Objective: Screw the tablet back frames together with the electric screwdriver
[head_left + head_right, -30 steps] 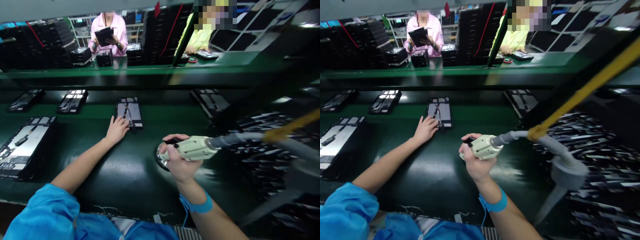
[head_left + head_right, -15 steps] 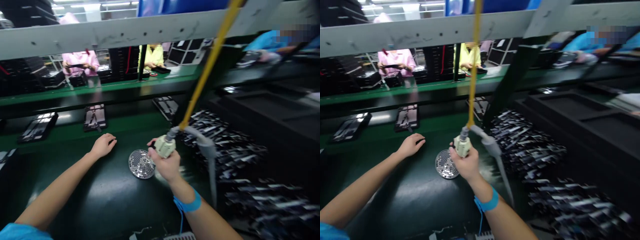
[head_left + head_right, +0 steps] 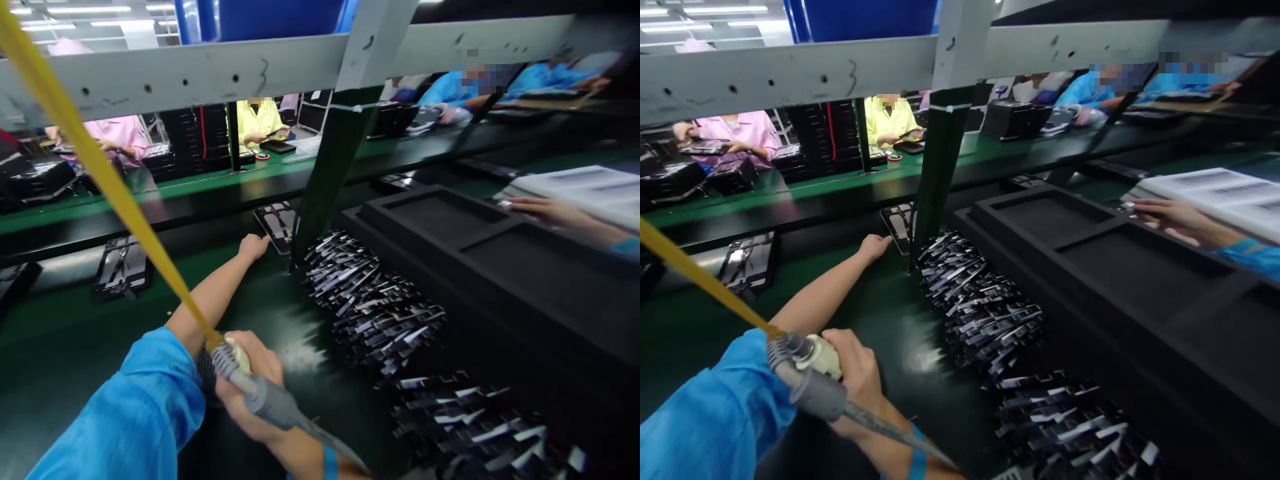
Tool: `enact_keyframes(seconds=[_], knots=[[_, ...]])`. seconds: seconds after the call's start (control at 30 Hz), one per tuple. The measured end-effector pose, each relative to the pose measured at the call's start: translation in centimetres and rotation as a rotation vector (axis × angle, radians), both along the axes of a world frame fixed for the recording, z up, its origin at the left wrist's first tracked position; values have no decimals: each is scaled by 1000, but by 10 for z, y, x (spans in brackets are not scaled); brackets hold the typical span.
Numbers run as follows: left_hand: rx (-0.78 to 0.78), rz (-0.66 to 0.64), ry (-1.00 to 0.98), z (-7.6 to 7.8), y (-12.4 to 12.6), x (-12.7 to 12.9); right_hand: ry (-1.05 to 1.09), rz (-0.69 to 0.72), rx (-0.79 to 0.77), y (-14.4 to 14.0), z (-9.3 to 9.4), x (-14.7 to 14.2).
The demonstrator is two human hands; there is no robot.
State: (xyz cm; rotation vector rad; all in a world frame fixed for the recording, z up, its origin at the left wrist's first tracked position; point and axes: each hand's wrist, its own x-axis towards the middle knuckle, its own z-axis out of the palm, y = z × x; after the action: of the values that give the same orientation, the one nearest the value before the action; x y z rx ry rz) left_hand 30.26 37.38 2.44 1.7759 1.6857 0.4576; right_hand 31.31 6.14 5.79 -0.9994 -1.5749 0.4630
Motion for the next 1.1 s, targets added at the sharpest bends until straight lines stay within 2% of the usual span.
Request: enact_keyframes(seconds=[0.17, 0.27, 0.37, 0.5, 0.63, 0.77, 0.9, 1.0, 1.1], knots=[[-67, 141, -74, -7, 27, 33, 5, -87, 153, 1, 4, -2], [-91, 210, -110, -10, 34, 41, 37, -169, 128, -3, 4, -7], [-110, 269, -156, -12, 35, 45, 82, -211, 99, -6, 1, -13], [-97, 331, -257, -10, 30, 46, 83, -215, 133, -2, -1, -15], [-41, 420, -359, -3, 21, 31, 32, -181, 166, 5, -2, -8], [56, 475, -484, 8, 5, -13, -34, -100, 160, 10, -5, 0], [139, 503, -654, 22, -29, -88, 6, -63, 100, 14, -6, 3], [150, 557, -784, 29, -77, -156, 61, -65, 89, 19, -2, 5], [136, 632, -892, 32, -147, -222, 96, -173, 99, 25, -1, 8]])
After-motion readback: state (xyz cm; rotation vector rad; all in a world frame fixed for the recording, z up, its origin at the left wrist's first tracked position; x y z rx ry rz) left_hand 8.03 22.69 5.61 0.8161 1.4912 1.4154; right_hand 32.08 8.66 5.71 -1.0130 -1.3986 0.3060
